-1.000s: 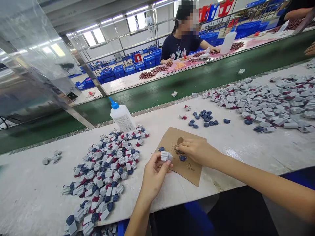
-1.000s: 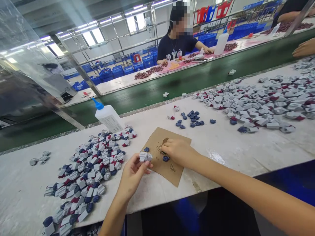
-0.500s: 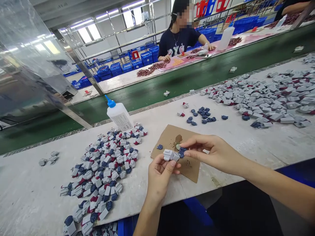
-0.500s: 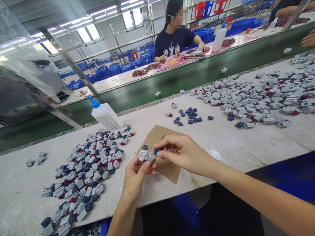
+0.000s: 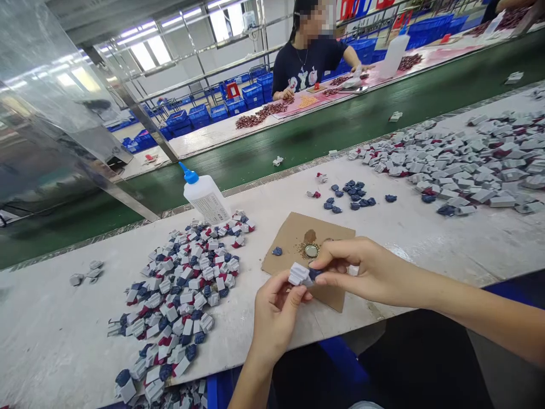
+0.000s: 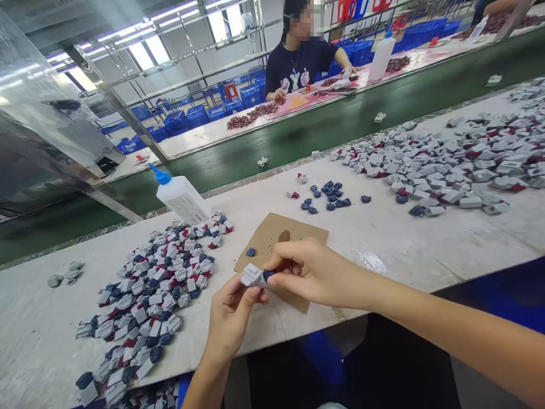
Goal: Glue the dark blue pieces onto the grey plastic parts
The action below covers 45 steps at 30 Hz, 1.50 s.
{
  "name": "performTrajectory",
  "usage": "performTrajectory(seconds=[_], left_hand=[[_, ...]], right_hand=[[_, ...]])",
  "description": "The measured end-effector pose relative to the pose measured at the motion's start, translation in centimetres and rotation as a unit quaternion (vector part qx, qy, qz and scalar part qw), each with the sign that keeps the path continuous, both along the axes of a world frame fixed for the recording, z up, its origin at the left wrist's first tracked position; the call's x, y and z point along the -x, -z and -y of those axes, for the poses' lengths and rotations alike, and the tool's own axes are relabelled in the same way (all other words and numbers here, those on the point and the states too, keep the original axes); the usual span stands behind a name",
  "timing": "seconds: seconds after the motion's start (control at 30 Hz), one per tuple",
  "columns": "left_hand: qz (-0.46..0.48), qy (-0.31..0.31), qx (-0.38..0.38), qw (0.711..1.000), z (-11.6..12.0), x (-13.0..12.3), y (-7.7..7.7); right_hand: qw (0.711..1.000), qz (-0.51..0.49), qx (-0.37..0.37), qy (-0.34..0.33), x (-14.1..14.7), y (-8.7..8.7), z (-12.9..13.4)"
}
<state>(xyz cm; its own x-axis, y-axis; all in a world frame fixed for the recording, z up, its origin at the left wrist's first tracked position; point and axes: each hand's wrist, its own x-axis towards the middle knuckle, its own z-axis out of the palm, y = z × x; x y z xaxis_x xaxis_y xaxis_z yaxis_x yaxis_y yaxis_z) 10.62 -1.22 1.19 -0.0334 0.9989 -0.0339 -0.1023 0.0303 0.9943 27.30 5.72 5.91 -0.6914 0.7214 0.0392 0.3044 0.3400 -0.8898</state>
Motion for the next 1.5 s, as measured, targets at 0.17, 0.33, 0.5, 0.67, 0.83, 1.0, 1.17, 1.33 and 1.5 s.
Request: performTrajectory(seconds=[0.17, 0.33, 0.5, 0.67, 0.83, 1.0, 1.17, 1.33, 1.5], left_hand=[[-0.036, -0.011, -0.045, 0.998, 0.5, 0.0, 0.5], [-0.029, -0.033, -0.025, 0.999, 0.7, -0.8, 1.1], [-0.005, -0.034, 0.029, 0.999, 0.6, -1.2, 1.0], [0.065, 0.003, 0.081, 0.995, 0.0, -1.2, 0.2], [0.038, 0.025, 0.086, 0.995, 0.1, -2.0, -0.6], [-0.128, 0.013, 0.021, 0.991, 0.6, -3.5, -1.3], [-0.197, 0.055, 0.037, 0.978, 1.6, -2.6, -1.3], [-0.524, -0.077, 0.033, 0.847, 2.5, 3.6, 1.6], [-0.726, -0.214, -0.033, 0.653, 1.5, 7.0, 2.9]], right_hand=[[0.999, -0.018, 0.035, 0.032, 0.6, 1.2, 0.8], [0.995, -0.033, 0.073, 0.055, 0.7, 2.6, 1.3], [0.985, -0.067, 0.154, 0.051, 0.5, 3.2, 1.1], [0.982, -0.116, 0.108, 0.103, 1.1, 1.4, -0.7], [0.947, -0.230, 0.165, 0.153, 3.7, 0.1, -1.3], [0.927, -0.262, 0.257, 0.084, 5.3, 1.2, 0.6], [0.926, -0.271, 0.255, 0.064, 6.1, 2.9, 1.8], [0.979, -0.166, 0.019, 0.120, 2.5, 3.8, -1.6], [0.886, 0.158, -0.277, 0.338, -6.3, 6.2, -8.8]])
